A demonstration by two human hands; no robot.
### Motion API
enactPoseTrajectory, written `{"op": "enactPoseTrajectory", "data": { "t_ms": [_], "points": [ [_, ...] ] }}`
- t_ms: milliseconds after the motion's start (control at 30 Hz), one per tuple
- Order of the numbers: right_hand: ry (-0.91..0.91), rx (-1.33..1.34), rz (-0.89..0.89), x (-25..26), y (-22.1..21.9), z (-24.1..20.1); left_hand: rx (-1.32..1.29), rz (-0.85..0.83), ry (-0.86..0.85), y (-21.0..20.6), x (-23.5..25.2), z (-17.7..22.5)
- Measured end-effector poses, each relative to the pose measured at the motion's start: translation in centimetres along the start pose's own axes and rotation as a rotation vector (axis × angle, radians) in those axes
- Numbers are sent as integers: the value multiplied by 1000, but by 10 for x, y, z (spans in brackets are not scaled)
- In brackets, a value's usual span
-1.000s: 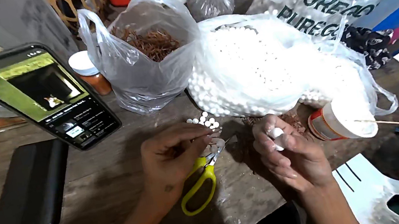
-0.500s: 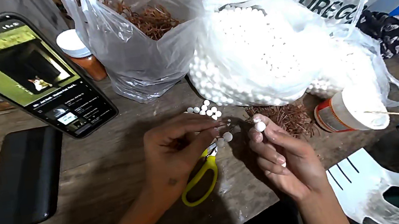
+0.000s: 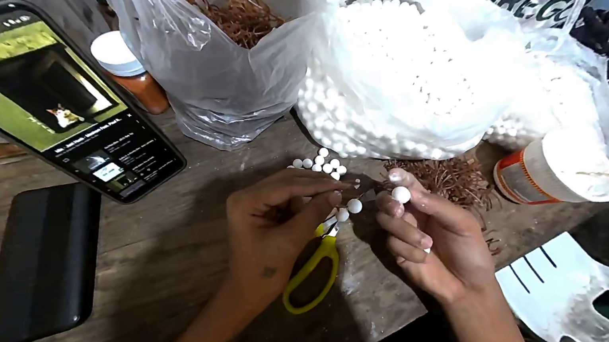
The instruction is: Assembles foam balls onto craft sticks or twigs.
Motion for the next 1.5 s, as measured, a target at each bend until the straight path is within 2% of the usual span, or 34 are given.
{"op": "enactPoseTrajectory", "data": {
  "t_ms": [367,633,733,900,1033,1500],
  "points": [
    [54,-106,-43,-7,-3,-8,10,-7,1,0,-1,-1],
    [74,-23,-46,-7,-4,-7,17,-1,8,0,-1,2],
    [161,-201,-53,-5,-5,-15,0,-3,12,-2,-2,3],
    [453,-833,59,-6,-10,-40,-25,-14,1,-3,-3,4],
    [498,-1104,16,1,-17,-45,-23,-21,23,-4,-4,4],
    [450,-1112,-7,9,-11,-39,-26,-38,35,-5,-3,3]
  ]
}}
Point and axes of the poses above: each hand's wrist, its own x-axis towards the middle knuckle, its own y-axis out of the back of the hand, z = x × y, the point moved 8 cm from there along x, towards the middle knuckle, and after that the axes turned 2 degrees about x, right-handed, at the moved point
